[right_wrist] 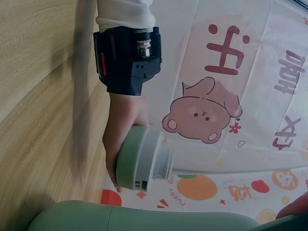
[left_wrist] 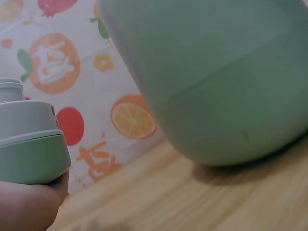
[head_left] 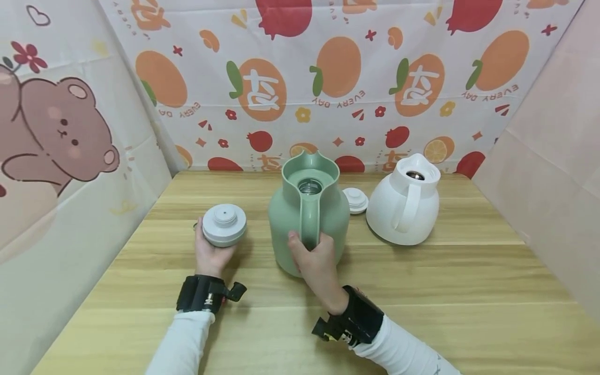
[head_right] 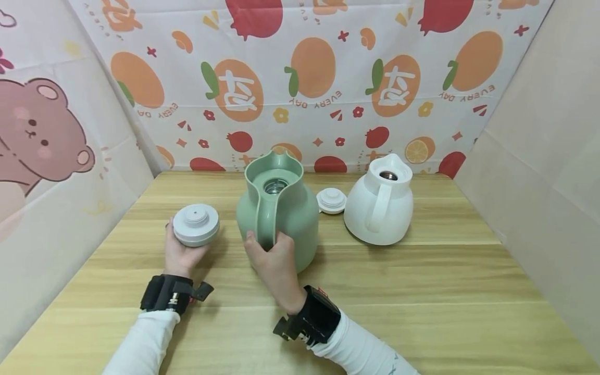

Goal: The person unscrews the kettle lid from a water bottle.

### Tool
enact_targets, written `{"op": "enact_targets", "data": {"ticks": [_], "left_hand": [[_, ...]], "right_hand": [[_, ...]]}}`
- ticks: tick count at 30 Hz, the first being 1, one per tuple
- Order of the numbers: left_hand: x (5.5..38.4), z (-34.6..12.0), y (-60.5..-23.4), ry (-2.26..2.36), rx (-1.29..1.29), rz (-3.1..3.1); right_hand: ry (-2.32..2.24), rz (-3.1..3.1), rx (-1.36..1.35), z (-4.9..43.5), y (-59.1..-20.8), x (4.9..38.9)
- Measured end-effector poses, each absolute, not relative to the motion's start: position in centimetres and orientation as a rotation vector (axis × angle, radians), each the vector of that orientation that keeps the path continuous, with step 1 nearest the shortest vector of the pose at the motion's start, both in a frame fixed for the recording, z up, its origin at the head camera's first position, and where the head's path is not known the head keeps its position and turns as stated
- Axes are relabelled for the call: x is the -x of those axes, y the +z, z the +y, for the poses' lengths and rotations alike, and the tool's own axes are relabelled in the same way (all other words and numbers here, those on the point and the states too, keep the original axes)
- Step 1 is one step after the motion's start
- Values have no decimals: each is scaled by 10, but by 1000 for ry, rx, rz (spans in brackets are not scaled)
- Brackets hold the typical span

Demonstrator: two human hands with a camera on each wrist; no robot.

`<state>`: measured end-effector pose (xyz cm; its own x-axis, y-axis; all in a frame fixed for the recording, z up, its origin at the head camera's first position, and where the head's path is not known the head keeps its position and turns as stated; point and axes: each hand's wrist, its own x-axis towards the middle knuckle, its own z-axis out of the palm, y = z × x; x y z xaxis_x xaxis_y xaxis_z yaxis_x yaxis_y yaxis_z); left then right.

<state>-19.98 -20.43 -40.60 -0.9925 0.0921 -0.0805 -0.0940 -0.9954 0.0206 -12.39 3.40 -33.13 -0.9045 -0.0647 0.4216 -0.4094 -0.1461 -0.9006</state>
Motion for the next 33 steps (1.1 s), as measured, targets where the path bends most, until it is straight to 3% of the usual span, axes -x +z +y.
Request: {"op": "enact_targets", "data": {"ticks": [11, 33], "left_hand": [[202, -202, -419, 2997, 122, 367], [203, -201, -418, 3018, 436, 687]], "right_hand": [[2183, -1865, -554, 34, -331, 124], [2179, -1866, -579, 34, -333, 125]]}}
